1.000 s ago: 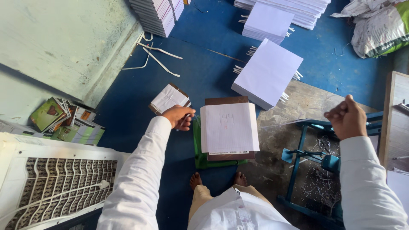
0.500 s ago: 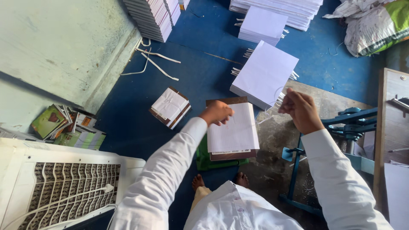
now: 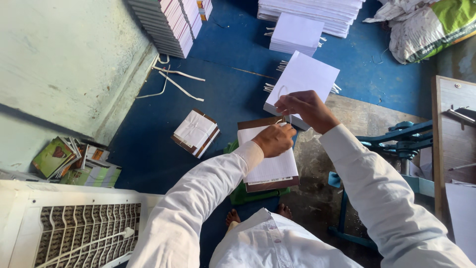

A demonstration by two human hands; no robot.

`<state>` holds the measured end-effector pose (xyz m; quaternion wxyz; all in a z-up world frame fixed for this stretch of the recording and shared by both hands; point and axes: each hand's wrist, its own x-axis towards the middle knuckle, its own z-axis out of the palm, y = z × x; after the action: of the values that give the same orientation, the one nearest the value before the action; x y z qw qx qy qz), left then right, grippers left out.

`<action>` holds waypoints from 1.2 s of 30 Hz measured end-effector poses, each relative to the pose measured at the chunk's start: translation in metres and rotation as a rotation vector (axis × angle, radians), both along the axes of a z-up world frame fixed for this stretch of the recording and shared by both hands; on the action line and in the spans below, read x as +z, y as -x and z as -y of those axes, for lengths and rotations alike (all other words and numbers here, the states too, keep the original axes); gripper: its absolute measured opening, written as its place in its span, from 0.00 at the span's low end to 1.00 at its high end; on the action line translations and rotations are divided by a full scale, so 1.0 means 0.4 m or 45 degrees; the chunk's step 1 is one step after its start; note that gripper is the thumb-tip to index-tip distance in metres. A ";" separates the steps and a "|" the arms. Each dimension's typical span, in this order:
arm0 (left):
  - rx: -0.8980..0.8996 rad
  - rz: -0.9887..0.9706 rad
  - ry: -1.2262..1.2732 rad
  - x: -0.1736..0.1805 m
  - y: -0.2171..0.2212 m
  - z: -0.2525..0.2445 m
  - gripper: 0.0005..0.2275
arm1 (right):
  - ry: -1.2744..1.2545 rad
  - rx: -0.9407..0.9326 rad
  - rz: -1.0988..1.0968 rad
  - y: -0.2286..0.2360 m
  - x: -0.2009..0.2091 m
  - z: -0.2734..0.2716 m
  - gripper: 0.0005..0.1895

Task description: The person aligns a stack of papers on a green stool, wraps a white string around it, ties a knot, and uses a stapler to secure the bundle. The person repeats this process for multiple stacks of paper.

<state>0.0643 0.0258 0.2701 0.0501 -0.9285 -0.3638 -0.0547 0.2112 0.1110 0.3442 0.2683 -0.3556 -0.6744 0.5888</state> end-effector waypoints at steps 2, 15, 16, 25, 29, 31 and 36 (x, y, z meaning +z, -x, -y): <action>-0.127 -0.098 -0.109 0.011 -0.011 -0.002 0.06 | -0.049 0.040 0.028 0.016 0.017 0.005 0.17; 0.128 -0.004 0.426 -0.089 -0.029 -0.109 0.07 | -0.177 0.027 0.178 0.028 0.007 0.010 0.18; 0.142 0.119 0.543 -0.095 -0.017 -0.123 0.07 | -0.197 -0.019 0.234 0.014 -0.014 0.004 0.18; 0.405 0.283 1.173 -0.034 0.029 -0.191 0.10 | 0.255 -0.608 0.160 -0.115 -0.290 0.126 0.12; 0.430 0.309 1.187 -0.015 0.035 -0.198 0.11 | 0.436 -0.338 0.231 -0.085 -0.350 0.170 0.12; 0.442 0.298 1.208 -0.019 0.029 -0.202 0.11 | 0.478 -0.248 0.151 -0.070 -0.370 0.185 0.13; 0.446 0.363 1.053 -0.054 0.021 -0.214 0.13 | 0.467 -0.325 -0.036 -0.044 -0.407 0.183 0.16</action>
<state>0.0560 0.1114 0.2484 -0.3660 -0.7785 -0.5094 -0.0227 0.2288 0.0378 0.1815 0.2809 -0.4728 -0.5017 0.6678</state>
